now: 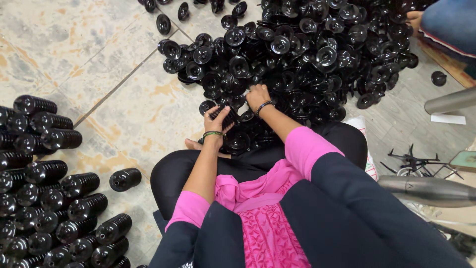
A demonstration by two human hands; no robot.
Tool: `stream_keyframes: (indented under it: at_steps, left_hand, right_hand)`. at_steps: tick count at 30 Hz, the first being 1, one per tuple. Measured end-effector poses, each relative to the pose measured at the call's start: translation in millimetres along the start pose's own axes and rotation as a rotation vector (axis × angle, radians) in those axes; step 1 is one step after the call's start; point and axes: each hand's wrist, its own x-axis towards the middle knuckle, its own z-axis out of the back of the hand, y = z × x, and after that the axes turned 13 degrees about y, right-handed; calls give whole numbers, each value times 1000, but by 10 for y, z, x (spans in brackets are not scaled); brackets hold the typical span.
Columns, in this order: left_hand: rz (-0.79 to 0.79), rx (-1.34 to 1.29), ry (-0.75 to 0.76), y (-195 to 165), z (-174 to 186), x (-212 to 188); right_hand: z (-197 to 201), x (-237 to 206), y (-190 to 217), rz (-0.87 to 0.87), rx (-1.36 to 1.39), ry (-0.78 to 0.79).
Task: The person sits on the floor among large piles of black plastic components. They pick up parts one at a time, press and stack them together by hand on their lap, and set the assembled stacks down on the floor beside them, repeating this cycle throughout the episode.
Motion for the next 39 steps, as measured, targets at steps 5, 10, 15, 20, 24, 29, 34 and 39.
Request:
stream_keyframes:
  at_steps: [5,10,15,20,24,29,34,39]
  left_hand:
    - [49,-10,22,11,5,53]
    - [109,-10,135,6,-55,-12]
    - [135,40,301,21,-117,-133]
    - [112,113,349,24,-99,-256]
    - [50,178,384,38,-109,-294]
    - [38,208,406,54,-77,-297]
    - [-85,293,420,61,-72,-311]
    - [23,144,362,-14,-122,-332]
  right_hand:
    - [-36,-113,-373,-32,668,-30]
    - [-255,-619,-665,15,1590,-27]
    - [-481,-913,-526,87,1657,49]
    - [-518,-965,-447,117,1670,130]
    - [-531,-1042,-404,-10,1979,244]
    - [-541,-1100,-285,-65,2111,149]
    - [-482,-1075,-294,108,1827,26]
    - [-469,-1066,-307,96,1831,29]
